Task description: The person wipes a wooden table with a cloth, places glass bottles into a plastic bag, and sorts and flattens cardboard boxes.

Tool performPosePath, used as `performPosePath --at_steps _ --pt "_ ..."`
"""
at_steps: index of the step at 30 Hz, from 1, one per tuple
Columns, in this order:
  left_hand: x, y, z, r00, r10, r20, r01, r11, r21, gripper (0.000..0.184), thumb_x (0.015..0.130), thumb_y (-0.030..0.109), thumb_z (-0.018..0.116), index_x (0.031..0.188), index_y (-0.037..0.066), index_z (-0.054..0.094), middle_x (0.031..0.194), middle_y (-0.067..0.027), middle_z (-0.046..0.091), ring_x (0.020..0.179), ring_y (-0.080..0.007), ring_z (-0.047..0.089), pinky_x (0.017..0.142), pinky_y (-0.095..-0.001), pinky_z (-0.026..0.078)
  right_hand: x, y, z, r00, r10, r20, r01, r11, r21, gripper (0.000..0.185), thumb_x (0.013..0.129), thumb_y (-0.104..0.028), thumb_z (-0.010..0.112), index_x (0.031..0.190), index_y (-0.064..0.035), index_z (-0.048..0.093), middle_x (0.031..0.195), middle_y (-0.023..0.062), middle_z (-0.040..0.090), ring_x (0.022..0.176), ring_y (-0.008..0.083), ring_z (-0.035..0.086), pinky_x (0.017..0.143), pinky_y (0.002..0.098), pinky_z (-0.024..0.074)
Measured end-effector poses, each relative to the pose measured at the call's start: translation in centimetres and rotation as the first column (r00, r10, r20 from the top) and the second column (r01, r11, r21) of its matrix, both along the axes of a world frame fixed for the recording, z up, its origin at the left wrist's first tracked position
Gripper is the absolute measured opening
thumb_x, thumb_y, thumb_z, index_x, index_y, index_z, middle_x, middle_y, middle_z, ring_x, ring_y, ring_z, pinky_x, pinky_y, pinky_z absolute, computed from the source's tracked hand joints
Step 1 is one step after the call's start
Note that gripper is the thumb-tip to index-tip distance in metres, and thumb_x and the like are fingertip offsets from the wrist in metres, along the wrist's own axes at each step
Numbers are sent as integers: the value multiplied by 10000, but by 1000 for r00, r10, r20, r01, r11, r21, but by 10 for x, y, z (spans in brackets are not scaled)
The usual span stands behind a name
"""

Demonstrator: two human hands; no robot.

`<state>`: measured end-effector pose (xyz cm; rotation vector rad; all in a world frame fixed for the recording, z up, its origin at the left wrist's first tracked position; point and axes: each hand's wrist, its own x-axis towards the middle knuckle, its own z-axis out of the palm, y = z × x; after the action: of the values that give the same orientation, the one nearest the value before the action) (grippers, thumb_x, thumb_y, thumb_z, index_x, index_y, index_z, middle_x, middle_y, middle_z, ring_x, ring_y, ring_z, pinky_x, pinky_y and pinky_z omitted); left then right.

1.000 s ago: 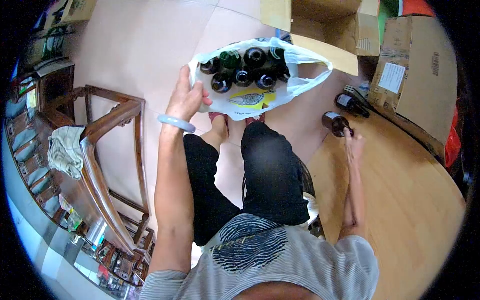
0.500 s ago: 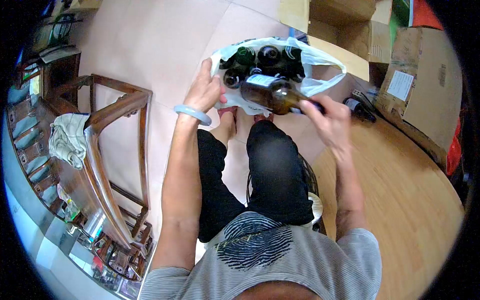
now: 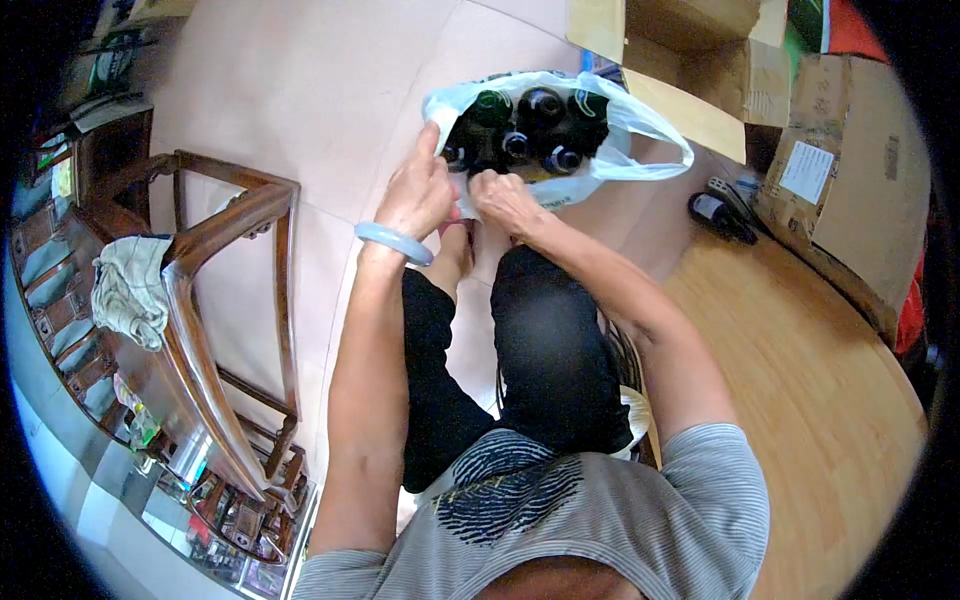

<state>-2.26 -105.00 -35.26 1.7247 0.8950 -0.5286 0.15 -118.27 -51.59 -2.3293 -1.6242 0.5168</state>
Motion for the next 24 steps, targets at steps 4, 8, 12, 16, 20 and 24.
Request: performPosePath --at_steps 4,8,12,16,20,24 --pt "-6 8 -15 992 -118 -34 120 990 71 482 872 50 326 1349 47 253 669 -51 488 536 -137 509 537 -285 497 6 8 -5 998 49 -47 -50 998 -37 184 667 -122 600 804 0 594 753 134 602 721 257 609 557 369 517" --pt "-9 11 -22 1000 -6 3 6 999 34 522 865 56 349 1368 56 211 675 -49 503 547 -140 519 520 -266 490 11 0 -9 825 -252 -505 179 965 -190 442 681 -198 665 1009 57 513 947 209 595 807 308 618 669 379 523" --pt "8 1 -1 997 78 8 -78 996 53 410 874 100 363 1260 -31 316 672 -60 500 535 -137 515 493 -269 472 15 -94 42 449 -353 -821 676 735 54 443 794 -192 618 1169 8 491 946 149 632 802 218 638 707 320 519" --pt "3 6 -9 997 50 65 -57 992 109 331 879 127 367 1151 -59 399 658 -71 500 507 -129 506 464 -265 453 31 -239 23 59 -808 -586 969 188 -161 164 743 -81 590 887 -17 636 826 100 638 727 180 610 651 297 490" --pt "3 10 -14 995 18 103 -30 994 108 330 877 164 405 1117 -61 438 657 -83 508 513 -133 524 461 -267 456 84 -359 12 -8 -989 147 997 4 81 405 736 -175 625 1072 26 522 909 177 586 893 298 562 813 385 428" --pt "4 6 -10 999 -34 42 23 969 246 305 876 158 428 1097 -51 454 601 -37 483 480 -120 498 435 -274 440 127 -394 7 174 -946 274 950 88 -298 496 726 -235 657 1113 30 496 1018 245 562 978 389 514 873 444 389"
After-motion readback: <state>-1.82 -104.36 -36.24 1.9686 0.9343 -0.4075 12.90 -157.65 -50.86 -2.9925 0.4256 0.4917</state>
